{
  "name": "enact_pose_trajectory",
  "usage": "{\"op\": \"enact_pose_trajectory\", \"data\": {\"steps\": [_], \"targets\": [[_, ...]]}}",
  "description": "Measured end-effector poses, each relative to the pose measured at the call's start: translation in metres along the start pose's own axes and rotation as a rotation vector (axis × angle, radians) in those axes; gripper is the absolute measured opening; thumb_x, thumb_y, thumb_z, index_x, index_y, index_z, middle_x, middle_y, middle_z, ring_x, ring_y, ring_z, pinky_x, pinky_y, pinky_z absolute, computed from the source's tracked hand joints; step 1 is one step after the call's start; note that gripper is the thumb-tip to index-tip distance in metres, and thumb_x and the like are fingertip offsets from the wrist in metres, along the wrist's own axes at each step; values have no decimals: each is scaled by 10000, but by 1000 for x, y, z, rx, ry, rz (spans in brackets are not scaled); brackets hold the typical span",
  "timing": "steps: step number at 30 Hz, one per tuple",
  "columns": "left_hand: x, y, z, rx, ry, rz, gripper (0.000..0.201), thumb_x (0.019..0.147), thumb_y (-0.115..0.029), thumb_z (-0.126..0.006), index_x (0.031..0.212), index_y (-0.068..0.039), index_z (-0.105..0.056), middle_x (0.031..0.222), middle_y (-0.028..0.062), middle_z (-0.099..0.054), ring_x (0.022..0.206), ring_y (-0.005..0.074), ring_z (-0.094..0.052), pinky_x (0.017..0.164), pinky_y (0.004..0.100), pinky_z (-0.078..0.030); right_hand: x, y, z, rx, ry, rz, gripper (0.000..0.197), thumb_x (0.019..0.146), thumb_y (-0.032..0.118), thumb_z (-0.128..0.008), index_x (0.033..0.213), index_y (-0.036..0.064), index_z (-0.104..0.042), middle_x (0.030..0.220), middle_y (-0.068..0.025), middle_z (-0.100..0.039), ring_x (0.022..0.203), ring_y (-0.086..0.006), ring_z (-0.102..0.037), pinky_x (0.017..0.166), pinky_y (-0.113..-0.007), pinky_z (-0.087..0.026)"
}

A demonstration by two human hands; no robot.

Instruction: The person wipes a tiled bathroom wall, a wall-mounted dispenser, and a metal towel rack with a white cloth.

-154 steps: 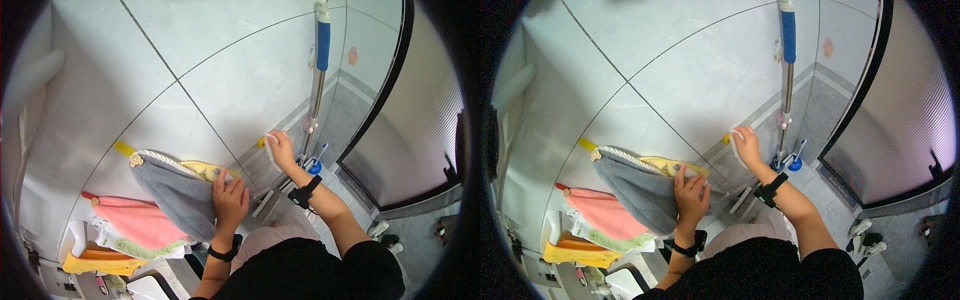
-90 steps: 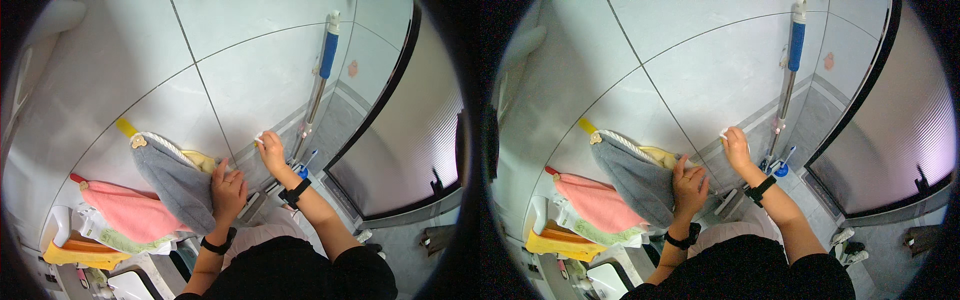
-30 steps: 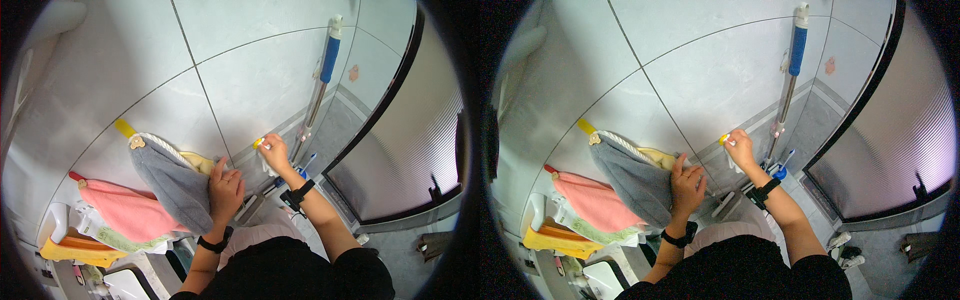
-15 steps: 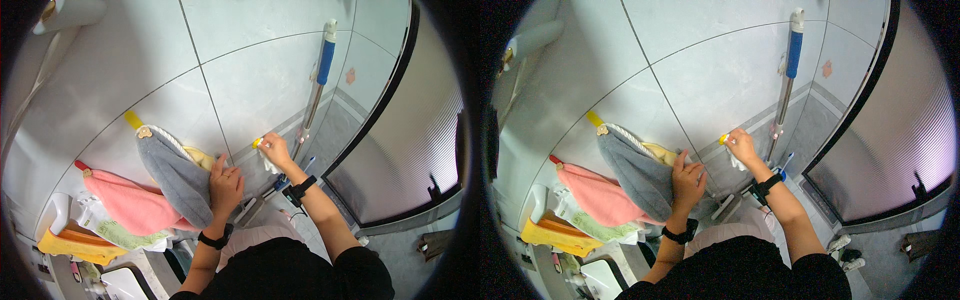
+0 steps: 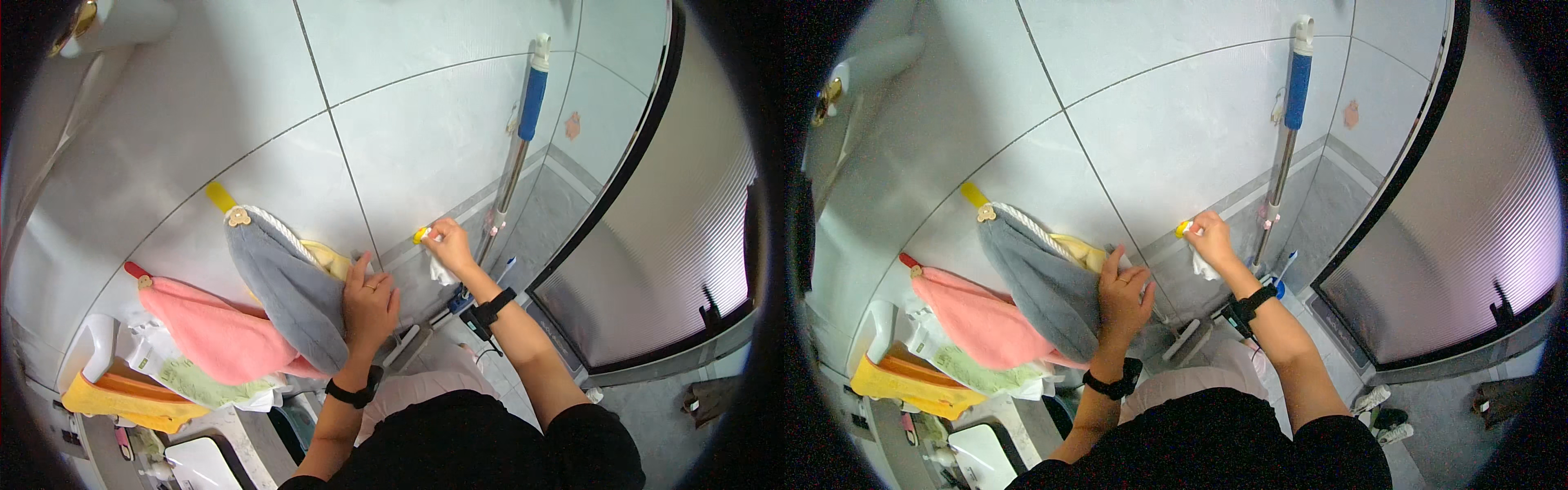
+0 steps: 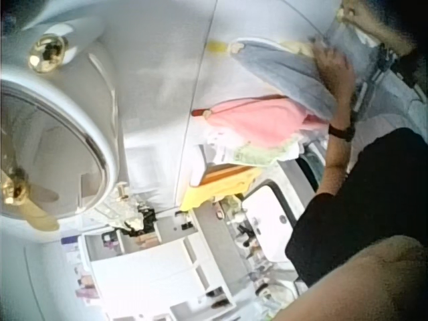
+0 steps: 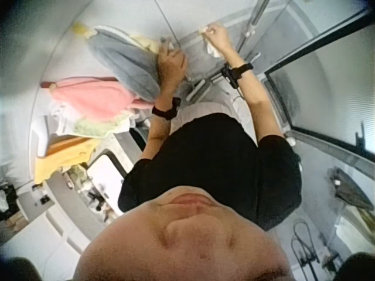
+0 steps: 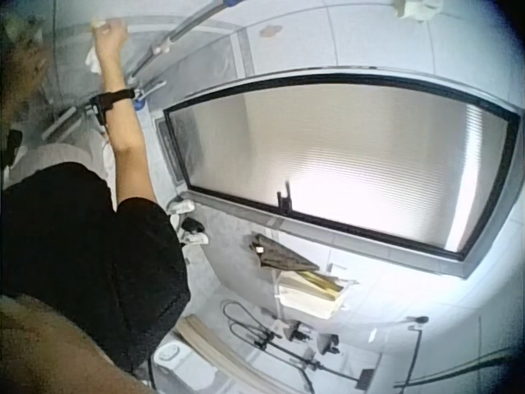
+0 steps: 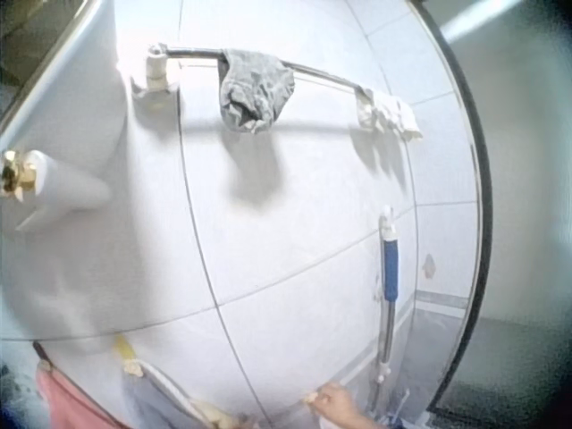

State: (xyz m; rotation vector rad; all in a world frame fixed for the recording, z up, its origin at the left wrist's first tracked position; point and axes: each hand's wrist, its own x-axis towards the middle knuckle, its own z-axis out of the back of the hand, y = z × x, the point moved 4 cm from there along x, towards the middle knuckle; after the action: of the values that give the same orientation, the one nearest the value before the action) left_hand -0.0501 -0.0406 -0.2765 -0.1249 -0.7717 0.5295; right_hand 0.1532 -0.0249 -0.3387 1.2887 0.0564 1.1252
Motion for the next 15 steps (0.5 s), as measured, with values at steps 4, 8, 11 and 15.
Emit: {"op": "enact_pose_trajectory", "data": {"steps": [4,8,11,15], "targets": [[1,0,1,-6,-19,7,170,649,-67,-619,796,17,-605,866,129,-603,1107,353,-423,939,512,-318,1,6,-3,-113,19,-81,131,587,88,-641,585,19,-530,720,-126,-542,667,-300,-538,608,-367,-434],[2,0,0,-1,-32,-12,159,649,-62,-615,789,13,-607,865,127,-604,1104,351,-426,931,508,-326,4,3,-3,-139,-13,-113,118,591,88,-630,593,18,-535,688,-129,-534,657,-307,-533,603,-371,-431],[4,-5,4,-6,-48,-10,155,651,-60,-612,788,12,-607,853,127,-603,1104,348,-427,918,507,-334,2,-5,2,-119,-31,-145,117,591,86,-622,596,15,-529,664,-137,-534,648,-300,-535,597,-371,-426],[2,-1,0,7,-35,-21,154,652,-61,-611,786,14,-606,857,129,-604,1105,343,-428,914,506,-336,-11,-12,21,-20,-168,-295,118,643,109,-641,680,14,-581,744,-139,-576,691,-275,-557,634,-350,-440]]}}
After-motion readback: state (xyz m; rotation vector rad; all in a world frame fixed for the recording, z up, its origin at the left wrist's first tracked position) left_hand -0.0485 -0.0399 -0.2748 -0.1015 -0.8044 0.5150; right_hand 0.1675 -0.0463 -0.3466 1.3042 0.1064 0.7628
